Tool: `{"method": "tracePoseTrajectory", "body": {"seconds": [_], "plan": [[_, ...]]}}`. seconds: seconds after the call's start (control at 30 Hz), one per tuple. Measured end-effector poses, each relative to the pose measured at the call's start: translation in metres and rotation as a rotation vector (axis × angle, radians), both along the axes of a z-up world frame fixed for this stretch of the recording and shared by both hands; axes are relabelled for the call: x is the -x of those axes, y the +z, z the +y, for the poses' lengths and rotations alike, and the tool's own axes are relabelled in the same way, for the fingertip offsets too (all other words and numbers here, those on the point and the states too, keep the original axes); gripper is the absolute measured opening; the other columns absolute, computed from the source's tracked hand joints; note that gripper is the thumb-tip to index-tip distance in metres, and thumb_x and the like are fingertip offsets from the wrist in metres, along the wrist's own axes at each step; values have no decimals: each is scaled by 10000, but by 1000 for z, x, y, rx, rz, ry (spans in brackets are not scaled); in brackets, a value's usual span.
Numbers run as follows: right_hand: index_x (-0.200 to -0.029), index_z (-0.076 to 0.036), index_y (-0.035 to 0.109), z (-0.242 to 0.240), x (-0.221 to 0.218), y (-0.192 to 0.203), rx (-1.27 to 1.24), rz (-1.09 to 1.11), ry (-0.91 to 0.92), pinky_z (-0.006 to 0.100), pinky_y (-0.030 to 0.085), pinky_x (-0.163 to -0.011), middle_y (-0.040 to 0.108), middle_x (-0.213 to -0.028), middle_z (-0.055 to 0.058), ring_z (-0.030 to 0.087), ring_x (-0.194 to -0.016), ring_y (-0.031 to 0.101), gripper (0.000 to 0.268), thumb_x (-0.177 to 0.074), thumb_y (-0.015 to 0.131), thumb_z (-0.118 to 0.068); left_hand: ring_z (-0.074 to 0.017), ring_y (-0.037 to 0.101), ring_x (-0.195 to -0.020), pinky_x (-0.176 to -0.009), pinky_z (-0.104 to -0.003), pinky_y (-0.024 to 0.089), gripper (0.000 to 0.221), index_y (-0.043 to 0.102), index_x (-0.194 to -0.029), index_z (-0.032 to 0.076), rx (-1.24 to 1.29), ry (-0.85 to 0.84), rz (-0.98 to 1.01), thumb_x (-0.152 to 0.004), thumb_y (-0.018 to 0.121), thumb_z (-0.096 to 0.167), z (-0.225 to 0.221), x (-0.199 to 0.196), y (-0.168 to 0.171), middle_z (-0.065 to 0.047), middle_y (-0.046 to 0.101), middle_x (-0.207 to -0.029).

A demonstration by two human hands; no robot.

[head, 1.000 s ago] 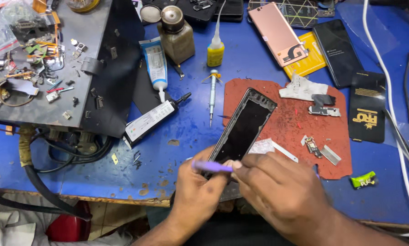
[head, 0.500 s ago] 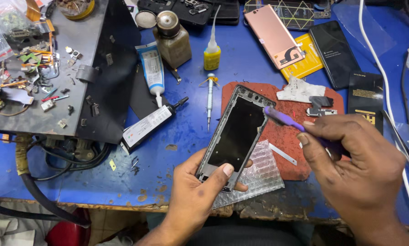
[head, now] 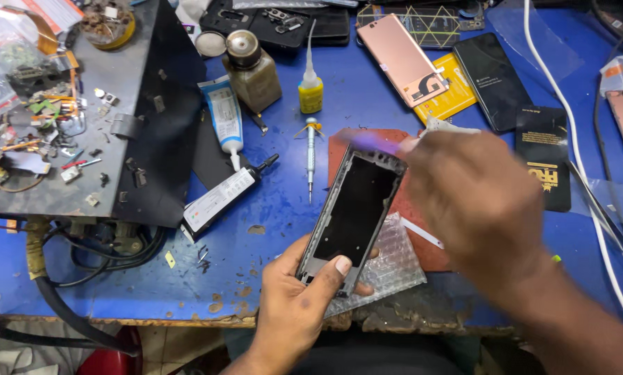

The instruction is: The person cleans the inside of a smartphone frame with a purple toothbrush, then applies adhesive from a tube along the frame's edge. They use a metal tool to spread the adhesive and press down on the frame to secure it.

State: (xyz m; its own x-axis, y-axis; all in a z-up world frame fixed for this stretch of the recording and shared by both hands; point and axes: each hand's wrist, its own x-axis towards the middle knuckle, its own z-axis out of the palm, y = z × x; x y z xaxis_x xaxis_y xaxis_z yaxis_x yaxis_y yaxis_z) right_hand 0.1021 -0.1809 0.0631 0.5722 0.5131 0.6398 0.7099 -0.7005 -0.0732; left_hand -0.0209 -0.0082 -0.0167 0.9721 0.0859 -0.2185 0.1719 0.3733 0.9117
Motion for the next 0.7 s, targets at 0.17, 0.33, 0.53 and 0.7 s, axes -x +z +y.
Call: {"method": "tracePoseTrajectory", "body": {"seconds": [0.17, 0.33, 0.53, 0.7], "plan": [[-972, 32, 716, -9, 0, 12, -69, -31, 52, 357, 540, -699, 700, -1005, 138, 271, -842, 682, 85, -941, 795, 20, -186, 762, -784, -765, -346, 634, 289, 671, -1191, -79, 46, 13, -18, -968, 640, 103, 7, -2, 4, -167, 794, -1069], [-838, 18, 758, -5, -6, 21, 159, -200, -100, 371, 535, -578, 736, -888, 144, 288, -710, 684, 127, -745, 843, 38, -209, 755, -777, -756, -362, 626, 306, 658, -1217, -96, 62, 36, -58, -964, 649, 76, 0, 1, 7, -201, 789, -1075], [-958, 67, 722, -14, 8, 19, -246, 124, -16, 352, 525, -615, 713, -989, 189, 272, -740, 686, 125, -893, 828, 65, -218, 749, -798, -765, -380, 637, 315, 639, -1246, -111, 150, 50, -116, -978, 631, 54, 6, -2, 7, -217, 776, -1100], [-982, 46, 728, -5, 10, 15, -187, 22, 105, 370, 566, -728, 699, -977, 158, 288, -850, 696, 184, -821, 813, 71, -245, 759, -825, -775, -396, 644, 332, 625, -1270, -114, 202, 39, -109, -976, 616, 40, 0, -2, 8, -243, 761, -1101]]}}
